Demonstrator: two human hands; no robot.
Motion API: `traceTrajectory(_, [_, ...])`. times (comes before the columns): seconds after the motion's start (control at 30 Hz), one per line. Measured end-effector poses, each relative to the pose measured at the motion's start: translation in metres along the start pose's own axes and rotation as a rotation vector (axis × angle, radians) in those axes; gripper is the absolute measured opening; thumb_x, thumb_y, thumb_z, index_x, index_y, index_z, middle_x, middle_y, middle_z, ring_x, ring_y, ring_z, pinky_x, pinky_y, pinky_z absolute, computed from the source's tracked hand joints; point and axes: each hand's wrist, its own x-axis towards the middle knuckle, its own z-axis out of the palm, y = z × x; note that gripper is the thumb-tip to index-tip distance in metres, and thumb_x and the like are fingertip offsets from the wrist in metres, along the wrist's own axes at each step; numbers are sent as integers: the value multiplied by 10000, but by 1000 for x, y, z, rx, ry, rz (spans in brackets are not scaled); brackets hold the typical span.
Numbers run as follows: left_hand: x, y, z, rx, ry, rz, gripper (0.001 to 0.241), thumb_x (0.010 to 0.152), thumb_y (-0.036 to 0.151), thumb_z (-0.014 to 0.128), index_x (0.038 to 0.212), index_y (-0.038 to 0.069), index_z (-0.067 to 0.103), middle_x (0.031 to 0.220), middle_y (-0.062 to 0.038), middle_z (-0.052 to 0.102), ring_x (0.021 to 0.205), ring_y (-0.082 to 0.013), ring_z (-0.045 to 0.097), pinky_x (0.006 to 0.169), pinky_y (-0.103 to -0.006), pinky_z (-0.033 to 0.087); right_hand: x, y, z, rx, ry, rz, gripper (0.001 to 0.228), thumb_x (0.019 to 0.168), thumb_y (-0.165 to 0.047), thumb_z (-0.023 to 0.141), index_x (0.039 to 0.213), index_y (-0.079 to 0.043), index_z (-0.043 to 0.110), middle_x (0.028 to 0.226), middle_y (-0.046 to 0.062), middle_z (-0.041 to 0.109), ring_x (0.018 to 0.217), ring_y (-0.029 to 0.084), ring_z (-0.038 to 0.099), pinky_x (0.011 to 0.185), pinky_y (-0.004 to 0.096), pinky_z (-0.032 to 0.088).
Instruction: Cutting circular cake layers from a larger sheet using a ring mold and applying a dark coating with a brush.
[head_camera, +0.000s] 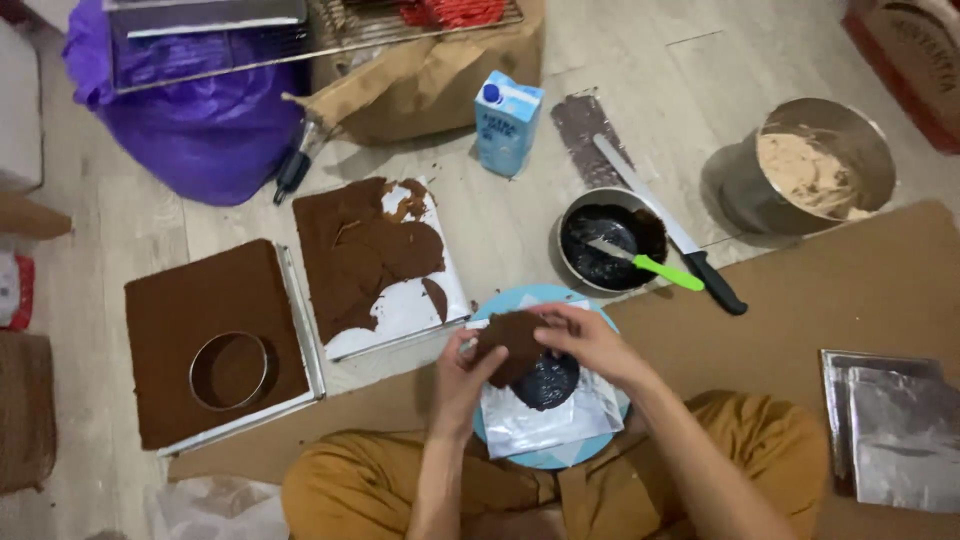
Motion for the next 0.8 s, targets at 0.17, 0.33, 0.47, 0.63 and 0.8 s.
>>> traceTrajectory(0.17, [-15, -34, 18, 287, 29, -151, 555, 764, 201, 831, 1286, 99, 672, 1243, -91, 740, 1141, -202, 698, 923, -312, 583, -59, 10, -9, 11, 229, 278, 397, 874, -163, 728, 1266, -101, 721, 1212, 101, 777, 1116, 192, 722, 989, 312, 566])
traceTrajectory(0.33, [-23, -76, 18, 437, 143, -45, 514, 761, 243, 798, 1260, 143, 727, 1249, -8, 776, 1170, -166, 712, 1004, -295, 560, -72, 28, -9, -20, 276, 268, 299, 898, -164, 757, 1194, -129, 779, 619, 15, 583, 526, 98, 430, 511, 244, 385])
traceTrajectory(0.47, [-27, -65, 22, 346, 223, -53, 441, 819, 138, 798, 1251, 155, 712, 1162, -24, 751, 1068, -158, 687, 922, -283, 582, -59, 35, -7, -211, 335, 285, 364, 860, -261, 762, 1216, -191, 788, 1019, -31, 745, 809, 96, 614, 821, 248, 523])
traceTrajectory(0.63, [-20, -52, 26, 384, 256, -168, 395, 848, 189, 784, 1235, 154, 710, 1150, -39, 783, 1021, -167, 733, 872, -302, 634, -48, 12, 5, -310, 360, 332, 376, 851, -350, 721, 1217, -274, 758, 1086, -38, 781, 1095, 89, 707, 897, 258, 534])
traceTrajectory(0.8, [-15, -82, 16, 577, 266, 241, 348, 839, 187, 787, 1177, 134, 724, 1227, -32, 689, 973, -176, 712, 788, -307, 618, -44, 28, 4, -475, 419, 207, 305, 875, -301, 729, 1172, -238, 753, 1011, -72, 752, 900, 85, 683, 823, 259, 517])
